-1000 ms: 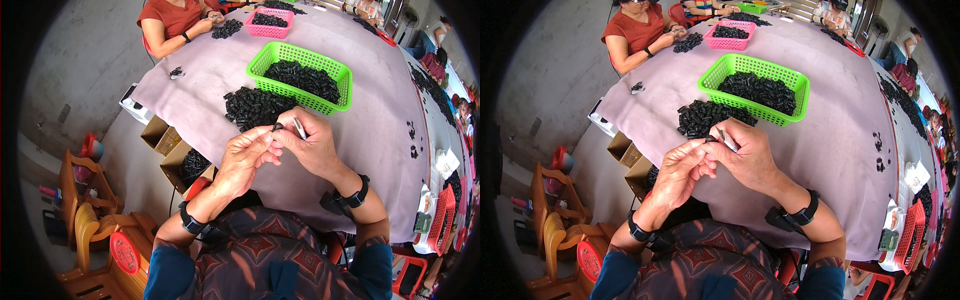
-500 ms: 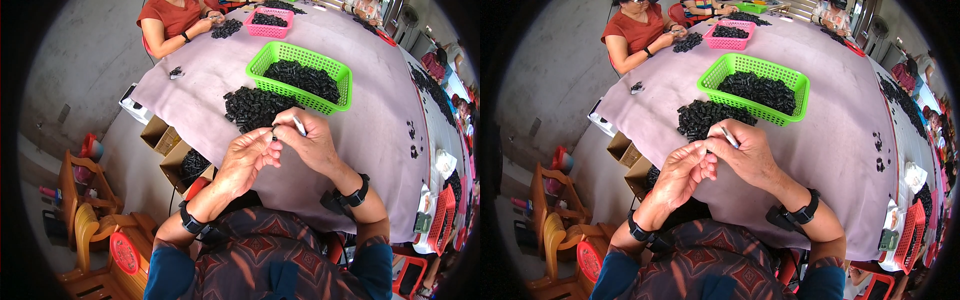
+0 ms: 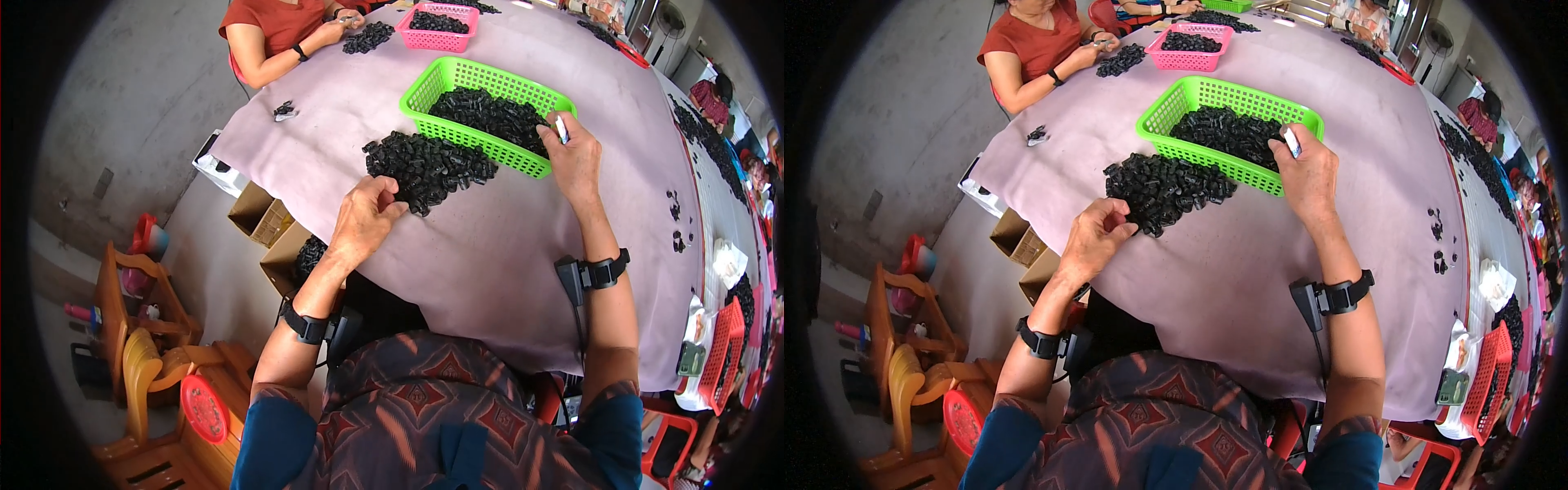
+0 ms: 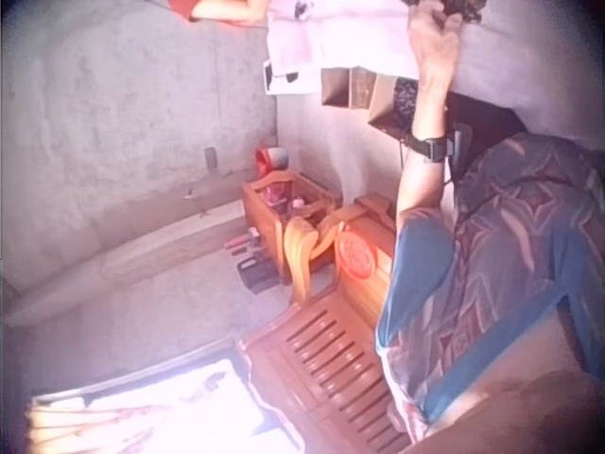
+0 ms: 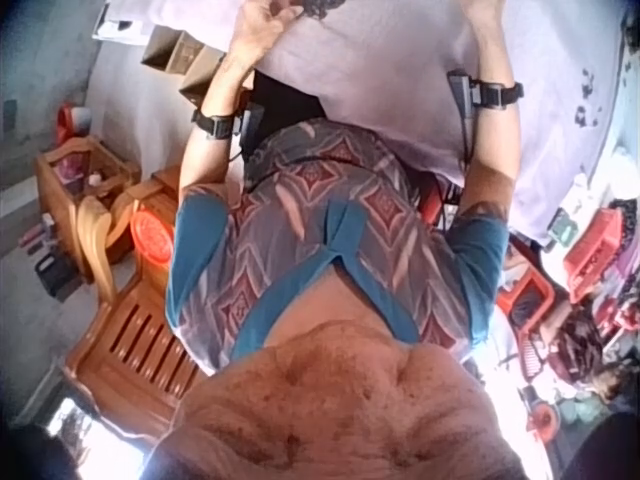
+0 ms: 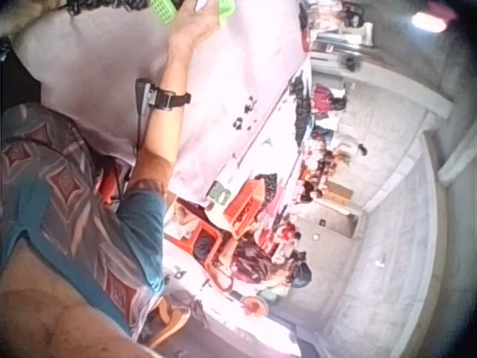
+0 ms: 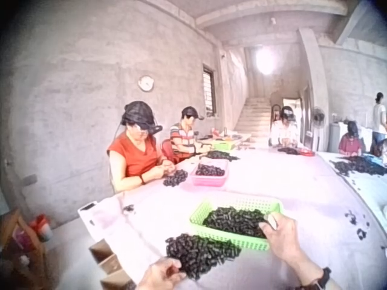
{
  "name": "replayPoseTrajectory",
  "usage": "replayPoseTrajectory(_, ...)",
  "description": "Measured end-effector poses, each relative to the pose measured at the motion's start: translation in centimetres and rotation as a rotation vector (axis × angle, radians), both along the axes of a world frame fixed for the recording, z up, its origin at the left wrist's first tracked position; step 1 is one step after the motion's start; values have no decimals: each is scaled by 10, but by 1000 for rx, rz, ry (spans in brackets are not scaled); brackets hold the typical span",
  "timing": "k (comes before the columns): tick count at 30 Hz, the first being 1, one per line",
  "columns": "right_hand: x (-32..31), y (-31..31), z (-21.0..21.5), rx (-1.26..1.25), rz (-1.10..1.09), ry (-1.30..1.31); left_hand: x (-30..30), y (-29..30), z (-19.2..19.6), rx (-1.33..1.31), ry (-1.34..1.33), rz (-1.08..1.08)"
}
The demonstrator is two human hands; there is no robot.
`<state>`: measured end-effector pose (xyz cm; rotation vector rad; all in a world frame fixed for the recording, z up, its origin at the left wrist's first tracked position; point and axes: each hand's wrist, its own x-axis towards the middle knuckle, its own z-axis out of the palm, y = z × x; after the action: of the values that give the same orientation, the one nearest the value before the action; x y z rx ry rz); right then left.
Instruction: Applying glue and assembling small black plastic shoe components at a workstation.
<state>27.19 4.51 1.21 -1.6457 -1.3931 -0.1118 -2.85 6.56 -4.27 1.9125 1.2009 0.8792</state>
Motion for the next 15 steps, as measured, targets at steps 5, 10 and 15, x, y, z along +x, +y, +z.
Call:
replayPoseTrajectory(5,-8,3,-8,15,65,54,4,-1,-12,157,264,16)
replayPoseTrajectory(10,-28,-2,-10,-25,192,139,8,3,-16,187,178,65)
replayPoseTrajectory(15,-45,-5,-20,-28,277,87,17,4,-25,289,179,32)
